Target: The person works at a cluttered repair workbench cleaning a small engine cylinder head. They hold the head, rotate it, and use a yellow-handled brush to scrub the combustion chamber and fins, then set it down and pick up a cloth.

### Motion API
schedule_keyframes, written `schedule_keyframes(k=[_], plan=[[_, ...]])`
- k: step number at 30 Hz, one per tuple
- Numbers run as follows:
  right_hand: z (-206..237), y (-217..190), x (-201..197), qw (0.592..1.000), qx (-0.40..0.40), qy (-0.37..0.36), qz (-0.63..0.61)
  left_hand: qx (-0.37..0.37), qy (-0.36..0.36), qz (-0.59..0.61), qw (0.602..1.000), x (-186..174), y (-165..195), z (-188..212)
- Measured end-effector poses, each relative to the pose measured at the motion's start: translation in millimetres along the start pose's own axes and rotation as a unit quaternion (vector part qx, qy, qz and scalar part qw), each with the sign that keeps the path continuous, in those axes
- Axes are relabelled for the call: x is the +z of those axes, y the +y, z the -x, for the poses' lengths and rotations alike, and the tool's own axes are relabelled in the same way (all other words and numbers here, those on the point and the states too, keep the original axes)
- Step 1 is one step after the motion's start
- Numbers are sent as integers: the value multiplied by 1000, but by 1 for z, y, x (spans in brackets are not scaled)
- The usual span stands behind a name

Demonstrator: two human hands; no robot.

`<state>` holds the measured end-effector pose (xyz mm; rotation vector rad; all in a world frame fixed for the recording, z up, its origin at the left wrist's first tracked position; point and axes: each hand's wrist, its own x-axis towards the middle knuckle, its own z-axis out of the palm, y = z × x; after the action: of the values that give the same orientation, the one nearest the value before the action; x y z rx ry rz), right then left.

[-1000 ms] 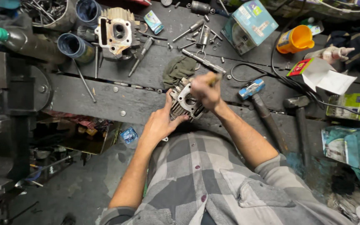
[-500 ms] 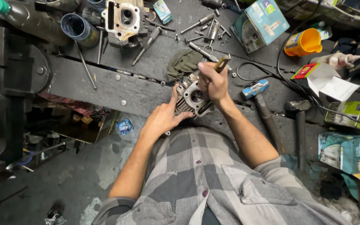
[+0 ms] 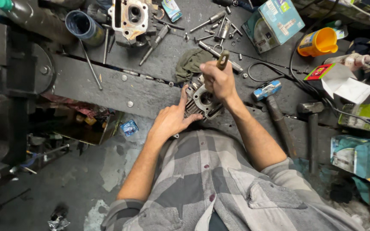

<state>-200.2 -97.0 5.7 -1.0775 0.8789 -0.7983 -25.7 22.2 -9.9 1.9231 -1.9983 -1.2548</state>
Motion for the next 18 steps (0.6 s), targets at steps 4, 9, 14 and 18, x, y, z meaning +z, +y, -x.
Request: schedule_keyframes(k=[4, 9, 14, 18], plan=[[-5, -1, -1, 992, 109, -50, -44, -5, -4, 0, 1000, 1, -1, 1], [-9, -1, -5, 987, 113, -27, -112, 0, -13, 1, 1000, -2, -3, 2], [2, 5, 2, 998, -10, 3, 56, 4, -17, 9, 1000, 0, -1, 1], [7, 1, -3, 982, -38, -96, 161, 1, -19, 9, 1000, 2, 1, 1]])
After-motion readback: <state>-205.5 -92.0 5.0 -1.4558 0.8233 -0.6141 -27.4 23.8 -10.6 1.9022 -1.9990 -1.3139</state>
